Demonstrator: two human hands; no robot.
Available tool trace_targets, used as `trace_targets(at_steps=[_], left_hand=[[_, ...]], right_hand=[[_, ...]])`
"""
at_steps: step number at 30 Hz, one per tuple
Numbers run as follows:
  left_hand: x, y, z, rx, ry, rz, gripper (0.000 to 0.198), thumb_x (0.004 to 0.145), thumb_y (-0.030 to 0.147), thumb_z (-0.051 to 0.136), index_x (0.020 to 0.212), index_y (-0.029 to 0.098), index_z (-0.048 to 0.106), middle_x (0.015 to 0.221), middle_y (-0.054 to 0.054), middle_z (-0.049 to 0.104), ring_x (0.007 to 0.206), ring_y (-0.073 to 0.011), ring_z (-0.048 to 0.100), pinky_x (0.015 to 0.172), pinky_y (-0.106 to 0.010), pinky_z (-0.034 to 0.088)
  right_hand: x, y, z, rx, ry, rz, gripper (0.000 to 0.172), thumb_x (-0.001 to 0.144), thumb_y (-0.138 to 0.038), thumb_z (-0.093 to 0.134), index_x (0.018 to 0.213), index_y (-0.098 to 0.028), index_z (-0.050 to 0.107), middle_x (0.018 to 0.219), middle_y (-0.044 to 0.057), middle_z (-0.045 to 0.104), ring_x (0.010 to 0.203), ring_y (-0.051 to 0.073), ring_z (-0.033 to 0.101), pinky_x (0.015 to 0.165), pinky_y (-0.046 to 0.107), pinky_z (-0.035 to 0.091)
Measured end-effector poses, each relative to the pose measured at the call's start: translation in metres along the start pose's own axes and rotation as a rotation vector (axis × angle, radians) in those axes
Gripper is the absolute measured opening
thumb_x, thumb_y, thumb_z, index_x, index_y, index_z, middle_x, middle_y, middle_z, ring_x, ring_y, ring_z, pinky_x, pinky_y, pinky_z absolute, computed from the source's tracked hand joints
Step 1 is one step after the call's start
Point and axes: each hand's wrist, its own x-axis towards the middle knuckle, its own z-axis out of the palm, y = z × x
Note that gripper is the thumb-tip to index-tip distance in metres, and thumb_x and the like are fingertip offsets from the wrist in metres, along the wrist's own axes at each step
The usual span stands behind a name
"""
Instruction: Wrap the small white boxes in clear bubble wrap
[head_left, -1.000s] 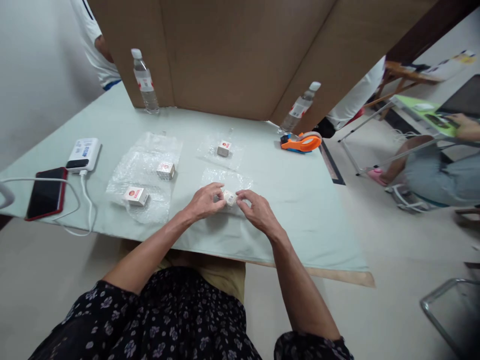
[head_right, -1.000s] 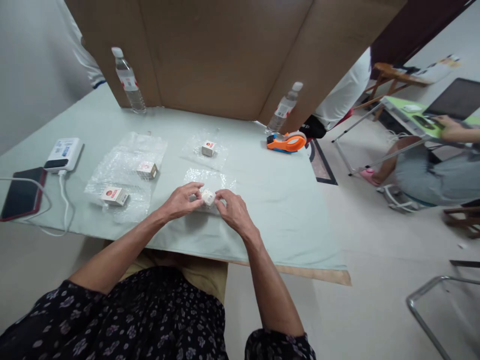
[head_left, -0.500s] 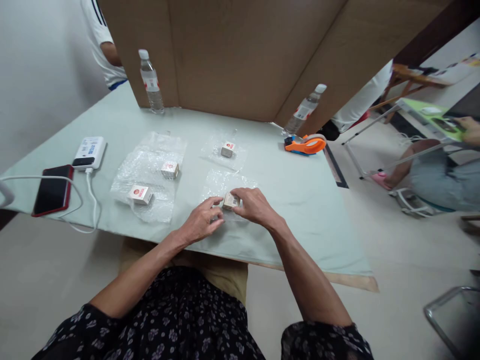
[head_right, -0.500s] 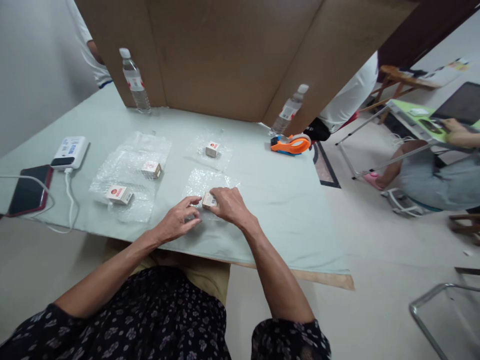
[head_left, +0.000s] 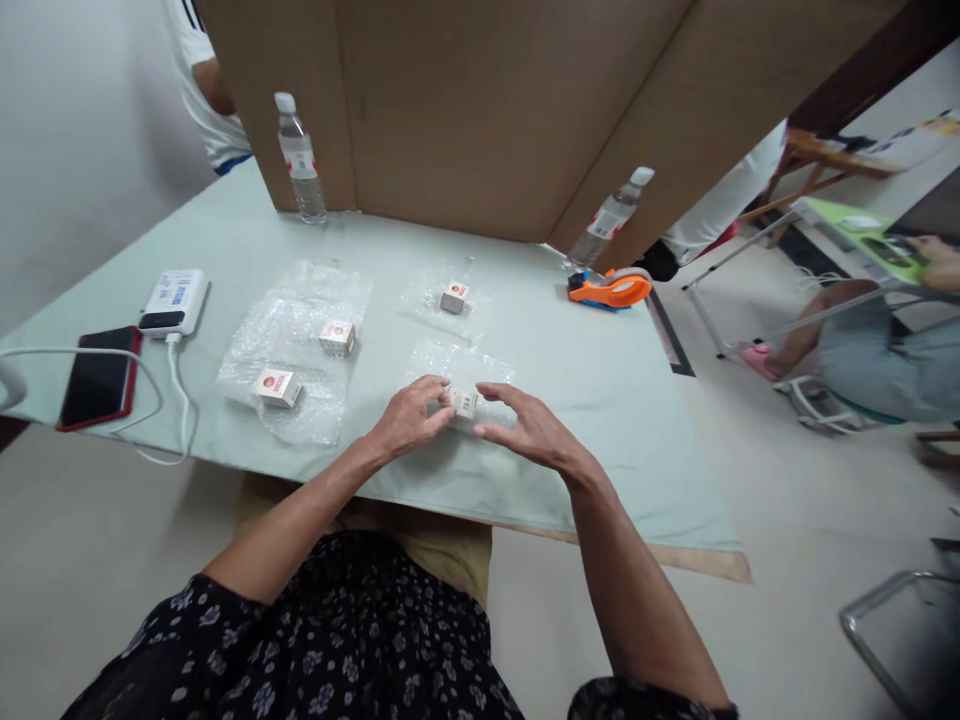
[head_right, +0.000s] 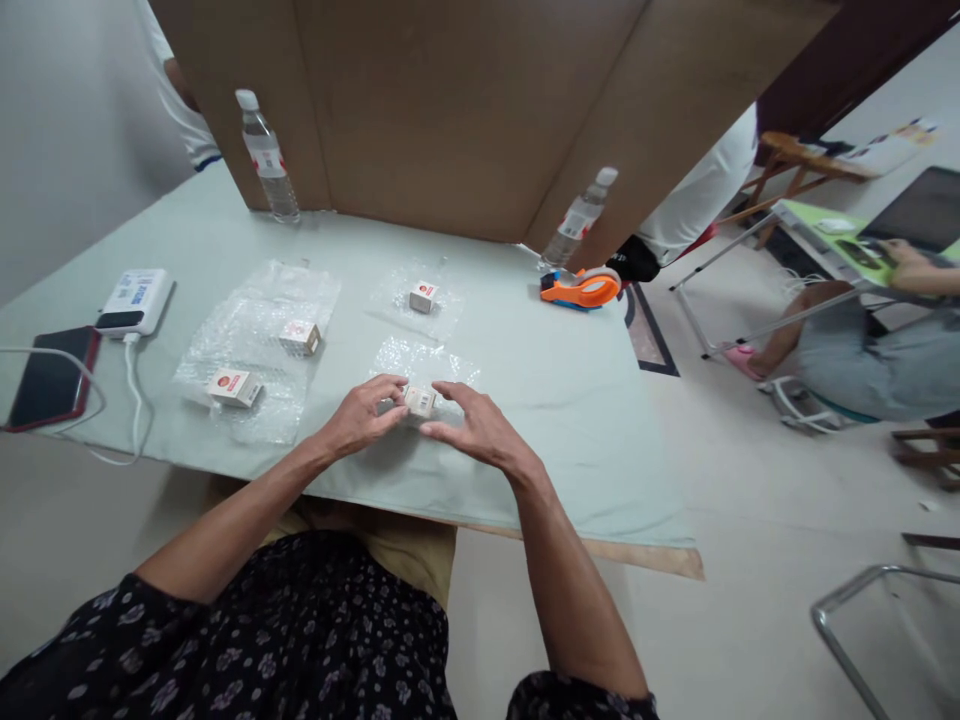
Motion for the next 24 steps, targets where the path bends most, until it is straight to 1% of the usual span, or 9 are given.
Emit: trace_targets(at_steps=[2,3,7,9,12,14,20,23,24], left_hand=[[0.007,0.0,0.001,-0.049,-0.005,-0.063,0.004,0.081,0.021,0.059,0.079,0.019,0.061,0.119,-0.009,0.069,0.112,-0.0223,0.065,0.096,-0.036,0.05],[0.01,0.0,0.001,-0.077,-0.007,-0.101,0.004,0.081,0.021,0.059,0.078,0.019,0.062,0.118,-0.009,0.07,0.109,-0.0219,0.066,0.093,-0.035,0.051],[0.017,0.0,0.003,-0.167,-0.019,-0.187,0.005,0.079,0.022,0.06,0.077,0.019,0.062,0.107,-0.006,0.075,0.095,-0.0193,0.069,0.086,-0.031,0.051],[0.017,-0.001,0.004,-0.181,-0.022,-0.19,0.006,0.079,0.023,0.059,0.076,0.018,0.062,0.103,-0.005,0.075,0.093,-0.0183,0.068,0.084,-0.03,0.051],[0.014,0.0,0.004,-0.198,-0.029,-0.205,0.009,0.078,0.026,0.06,0.076,0.018,0.063,0.1,-0.004,0.074,0.092,-0.0176,0.067,0.082,-0.028,0.05],[0.012,0.001,0.003,-0.218,-0.031,-0.225,0.01,0.078,0.027,0.06,0.075,0.018,0.063,0.098,-0.004,0.074,0.09,-0.0171,0.066,0.081,-0.028,0.05],[0.006,0.003,0.002,-0.23,-0.02,-0.272,0.011,0.077,0.027,0.061,0.076,0.017,0.066,0.088,-0.003,0.073,0.084,-0.0161,0.065,0.076,-0.026,0.05],[0.006,0.003,0.002,-0.218,-0.03,-0.284,0.011,0.076,0.027,0.061,0.076,0.017,0.066,0.081,-0.002,0.071,0.077,-0.0147,0.063,0.072,-0.026,0.048],[0.008,0.002,0.001,-0.214,-0.042,-0.286,0.011,0.075,0.026,0.061,0.076,0.016,0.067,0.078,-0.001,0.07,0.075,-0.0142,0.062,0.071,-0.025,0.047]], right_hand=[[0.0,0.002,0.005,-0.03,0.016,0.003,0.069,0.075,-0.05,0.075,0.134,-0.02,0.057,0.136,0.014,0.061,0.125,0.032,0.058,0.105,0.051,0.044],[0.002,0.003,0.009,-0.033,0.034,0.018,0.063,0.075,-0.047,0.075,0.131,-0.02,0.059,0.133,0.013,0.063,0.122,0.032,0.059,0.104,0.05,0.045],[0.012,0.006,0.023,0.049,0.148,0.093,0.023,0.084,-0.03,0.062,0.104,-0.02,0.07,0.101,0.007,0.075,0.095,0.023,0.07,0.088,0.038,0.052],[0.012,0.006,0.029,0.097,0.211,0.101,0.015,0.085,-0.028,0.06,0.092,-0.021,0.071,0.092,0.004,0.075,0.087,0.021,0.07,0.084,0.035,0.051],[0.006,0.004,0.035,0.156,0.275,0.103,0.014,0.085,-0.03,0.058,0.086,-0.021,0.069,0.088,0.003,0.074,0.084,0.019,0.068,0.081,0.032,0.05],[0.004,0.002,0.037,0.162,0.285,0.11,0.014,0.086,-0.03,0.057,0.085,-0.021,0.068,0.086,0.002,0.074,0.083,0.019,0.068,0.079,0.031,0.05],[0.011,0.001,0.04,0.053,0.215,0.094,0.014,0.087,-0.028,0.055,0.081,-0.021,0.066,0.08,0.002,0.071,0.076,0.018,0.064,0.076,0.03,0.045],[0.01,0.002,0.037,0.027,0.176,0.081,0.014,0.089,-0.027,0.055,0.083,-0.021,0.066,0.08,0.002,0.071,0.075,0.018,0.064,0.075,0.03,0.044],[0.007,0.001,0.034,-0.002,0.187,0.068,0.013,0.089,-0.027,0.055,0.085,-0.021,0.066,0.083,0.002,0.072,0.077,0.019,0.064,0.076,0.031,0.044]])
